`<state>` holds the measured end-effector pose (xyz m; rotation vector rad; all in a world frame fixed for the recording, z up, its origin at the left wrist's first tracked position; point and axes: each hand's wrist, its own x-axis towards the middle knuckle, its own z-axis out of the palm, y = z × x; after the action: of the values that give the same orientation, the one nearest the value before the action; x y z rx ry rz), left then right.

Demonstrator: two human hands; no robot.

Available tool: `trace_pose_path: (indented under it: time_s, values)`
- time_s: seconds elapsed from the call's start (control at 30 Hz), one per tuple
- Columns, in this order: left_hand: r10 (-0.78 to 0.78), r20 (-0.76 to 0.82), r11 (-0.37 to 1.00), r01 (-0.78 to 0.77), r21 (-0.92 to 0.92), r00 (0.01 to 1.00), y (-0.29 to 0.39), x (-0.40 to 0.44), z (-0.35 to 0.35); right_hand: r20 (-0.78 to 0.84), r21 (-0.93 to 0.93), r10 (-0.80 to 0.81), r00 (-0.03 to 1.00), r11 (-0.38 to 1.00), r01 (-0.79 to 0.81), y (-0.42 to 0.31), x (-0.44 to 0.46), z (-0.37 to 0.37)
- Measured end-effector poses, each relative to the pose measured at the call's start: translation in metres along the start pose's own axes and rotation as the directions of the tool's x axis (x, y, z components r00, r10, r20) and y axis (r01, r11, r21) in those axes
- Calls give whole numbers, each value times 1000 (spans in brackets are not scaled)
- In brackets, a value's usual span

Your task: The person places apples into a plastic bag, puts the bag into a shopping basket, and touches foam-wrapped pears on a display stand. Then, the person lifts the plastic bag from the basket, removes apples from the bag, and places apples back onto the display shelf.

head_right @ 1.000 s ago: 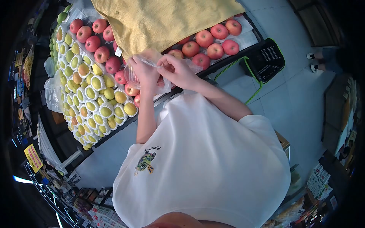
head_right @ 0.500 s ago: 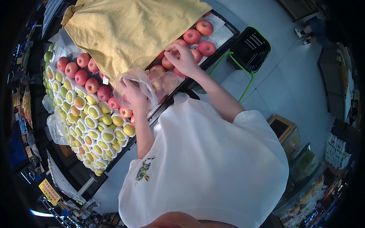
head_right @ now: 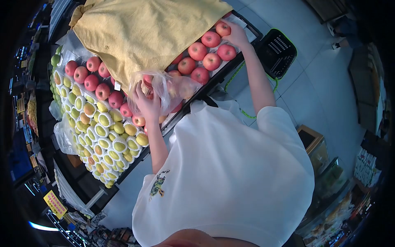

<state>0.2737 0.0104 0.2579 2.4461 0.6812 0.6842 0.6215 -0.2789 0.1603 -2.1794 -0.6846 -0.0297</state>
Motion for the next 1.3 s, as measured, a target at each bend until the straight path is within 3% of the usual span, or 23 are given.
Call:
trace_pose_path:
  time_s: [0.17, 0.2, 0.23, 0.27, 0.3, 0.37, 0.43, 0.5, 0.63, 0.77, 0.8, 0.87, 0.9, 0.97, 1.0, 1.03, 1.1, 1.13, 1.17, 1.23, 1.3]
  values:
    - [-10, 8, 1000, 9, 20, 1000, -3, -2, 2, -101, 51, 87, 991, 995, -83, 11, -9, -6]
    - [-5, 14, 1000, 5, 28, 1000, -4, -3, 2, -160, 271, 160, 974, 956, -113, 8, -13, -8]
    - [-8, 13, 1000, 8, 27, 1000, -6, -4, 3, -201, 478, 245, 948, 870, -123, 1, -19, -11]
    - [-12, 21, 1000, 11, 22, 1000, -7, -5, 4, -132, 649, 326, 936, 742, -167, -5, -25, -16]
    - [-14, 30, 1000, 13, 17, 999, -8, -6, 5, -133, 647, 328, 935, 744, -169, -16, -30, -23]
    - [-7, 32, 1000, 7, 3, 999, -7, -7, 6, 34, 944, 329, 944, 301, -139, -40, -41, -34]
    - [2, 37, 1000, -2, -10, 999, -6, -8, 6, 42, 960, 287, 957, 254, -118, -58, -53, -36]
    - [-10, 22, 1000, 10, -10, 1000, -5, -9, 4, 146, 989, 138, 980, -31, -143, -76, -65, -34]
    - [29, -4, 999, -29, -38, 1000, 0, -5, -2, 145, 985, 22, 989, -100, -143, -127, -81, -27]
    - [31, -14, 998, -32, -46, 999, 5, 0, -7, 162, 980, -13, 987, -115, -163, -132, -87, -21]
    - [39, -14, 998, -39, -48, 999, 4, 0, -7, 164, 980, -14, 986, -115, -165, -127, -87, -23]
    - [38, -17, 998, -39, -49, 999, 3, -2, -8, 160, 987, 199, 967, -51, -153, -108, -83, -29]
    - [24, -17, 998, -25, -64, 1000, 3, -4, -8, 165, 986, 198, 966, -50, -159, -102, -76, -30]
    - [10, -15, 997, -12, -83, 1000, 0, -8, -6, -54, 937, 382, 923, 338, -84, -85, -58, -32]
    - [4, -3, 997, -5, -77, 1000, -4, -11, -5, -127, 880, 435, 892, 464, -100, -66, -48, -28]
    - [-1, 10, 998, 2, -69, 1000, -5, -12, -4, -128, 880, 435, 891, 464, -100, -62, -41, -25]
    - [-14, 27, 996, 17, -82, 1000, -3, -16, -5, -194, 626, 445, 874, 742, -239, -54, -31, -20]
    - [-28, 41, 995, 32, -95, 999, -2, -16, -5, -329, 413, 267, 906, 903, -116, -27, -27, -6]
    - [-26, 41, 995, 30, -94, 999, -3, -17, -5, -331, 414, 268, 905, 903, -116, -19, -23, 0]
    - [-15, 43, 996, 19, -91, 999, -5, -17, -4, -257, 130, 210, 943, 975, -182, -4, -16, 11]
    - [-21, 42, 995, 25, -92, 999, -6, -17, -6, -288, 170, 225, 931, 968, -182, 11, -8, 26]
